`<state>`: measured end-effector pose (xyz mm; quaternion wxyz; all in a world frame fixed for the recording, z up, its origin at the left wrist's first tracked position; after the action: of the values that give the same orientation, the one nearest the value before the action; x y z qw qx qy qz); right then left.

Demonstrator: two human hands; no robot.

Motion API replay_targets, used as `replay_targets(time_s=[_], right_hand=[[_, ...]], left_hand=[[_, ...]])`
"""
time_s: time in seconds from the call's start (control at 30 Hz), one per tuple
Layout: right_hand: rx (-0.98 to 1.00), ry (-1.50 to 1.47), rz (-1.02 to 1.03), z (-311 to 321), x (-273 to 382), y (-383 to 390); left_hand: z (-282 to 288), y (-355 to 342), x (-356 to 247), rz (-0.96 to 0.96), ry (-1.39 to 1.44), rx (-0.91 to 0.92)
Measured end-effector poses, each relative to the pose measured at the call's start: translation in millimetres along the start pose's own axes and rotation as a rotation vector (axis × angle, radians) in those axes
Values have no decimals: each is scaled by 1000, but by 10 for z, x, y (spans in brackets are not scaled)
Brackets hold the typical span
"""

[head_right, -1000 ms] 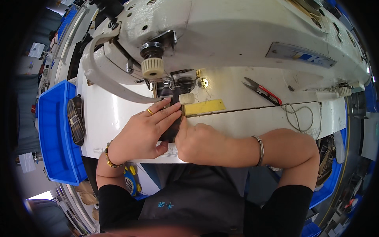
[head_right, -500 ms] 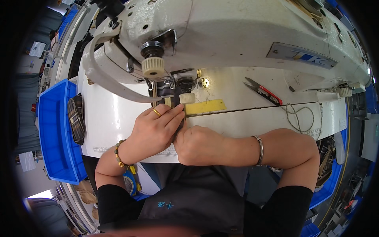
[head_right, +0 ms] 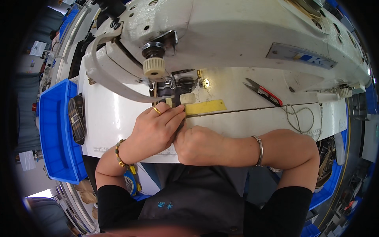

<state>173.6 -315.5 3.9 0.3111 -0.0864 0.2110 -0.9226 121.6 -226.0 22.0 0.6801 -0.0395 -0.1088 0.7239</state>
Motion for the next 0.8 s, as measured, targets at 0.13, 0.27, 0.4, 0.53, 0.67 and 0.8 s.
replay_targets(time_s=[0.13, 0.27, 0.4, 0.53, 0.67, 0.8], right_hand=[[-32, 78, -30, -78, -122, 11], [-15, 95, -62, -139, -263, 1], [17, 98, -110, -169, -397, -11], [15, 89, -133, -110, -472, -44], [-96, -9, -184, -12, -552, -29], [-152, -151, -311, 149, -752, -50]], left_hand=[[-39, -67, 88, 34, 8, -64], [-102, -134, 210, 92, 37, -92], [-147, -186, 296, 106, 15, -183], [-102, -165, 309, 138, -41, -197], [104, -97, 263, 156, -146, -260], [96, -46, 310, 152, -155, -329]])
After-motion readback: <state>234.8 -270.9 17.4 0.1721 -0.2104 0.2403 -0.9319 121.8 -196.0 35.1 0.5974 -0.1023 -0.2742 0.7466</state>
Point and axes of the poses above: each hand's wrist, its own y-axis away from the middle knuckle, its own z-axis out of the back of the hand, x = y × z, the point moved 6 cm from there along -y, towards the middle knuckle, and after that the axes turned 10 degrees about -y, right-handed, at the moved point
